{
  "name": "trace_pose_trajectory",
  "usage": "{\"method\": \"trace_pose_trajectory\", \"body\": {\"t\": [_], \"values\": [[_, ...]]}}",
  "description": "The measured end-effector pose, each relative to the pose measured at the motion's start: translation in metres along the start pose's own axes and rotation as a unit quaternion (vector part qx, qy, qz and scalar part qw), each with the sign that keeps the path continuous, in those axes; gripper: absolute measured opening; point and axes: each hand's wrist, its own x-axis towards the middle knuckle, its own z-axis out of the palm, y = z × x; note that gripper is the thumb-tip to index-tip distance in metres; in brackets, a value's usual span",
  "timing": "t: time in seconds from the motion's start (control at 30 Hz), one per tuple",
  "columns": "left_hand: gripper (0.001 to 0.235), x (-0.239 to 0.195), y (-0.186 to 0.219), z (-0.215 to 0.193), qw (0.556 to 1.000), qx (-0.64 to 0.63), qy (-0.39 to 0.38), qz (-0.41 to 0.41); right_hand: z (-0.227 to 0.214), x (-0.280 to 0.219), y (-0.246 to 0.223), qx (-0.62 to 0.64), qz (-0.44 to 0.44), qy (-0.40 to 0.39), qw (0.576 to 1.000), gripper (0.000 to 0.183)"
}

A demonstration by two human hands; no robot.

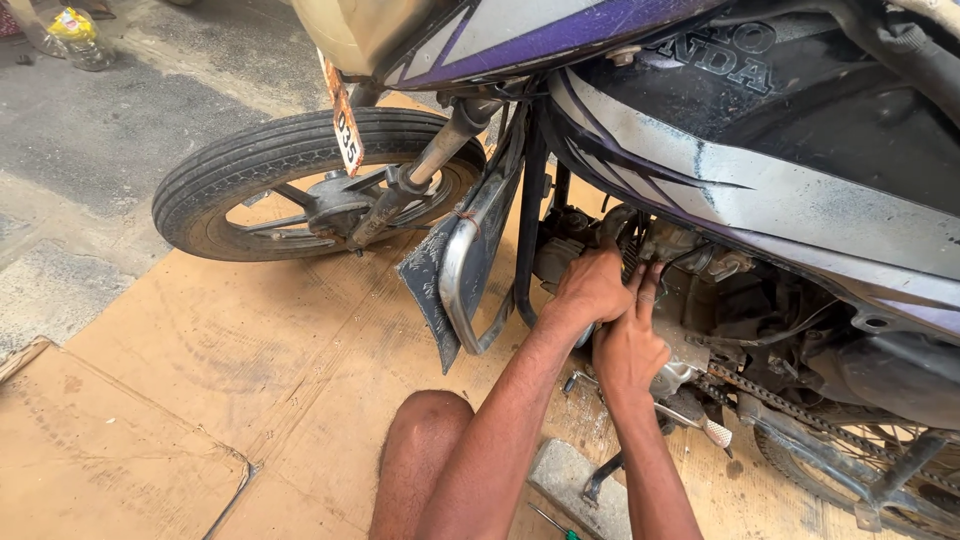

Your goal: The person uses a yellow-handled screwdriver to work on the engine area of a motorcycle. They are sitting on a cardboard sheet on the ground, manipulating components near the engine block and exhaust pipe.

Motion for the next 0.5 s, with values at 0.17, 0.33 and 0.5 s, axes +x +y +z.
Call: {"method": "trace_pose_trajectory", "body": {"t": [0.17, 0.33, 0.5], "values": [[0.055, 0.014, -0.011, 0.011, 1.000, 0.000, 0.010, 0.006, 0.035, -0.005, 0.006, 0.034, -0.006, -0.008, 0.999, 0.085], [0.051, 0.010, -0.009, 0.006, 1.000, -0.004, -0.008, 0.009, 0.151, -0.024, 0.058, 0.059, 0.016, -0.133, 0.989, 0.028], [0.055, 0.018, -0.016, 0.011, 1.000, 0.002, -0.002, 0.009, 0.053, -0.005, 0.008, 0.204, 0.074, -0.024, 0.976, 0.051]]}}
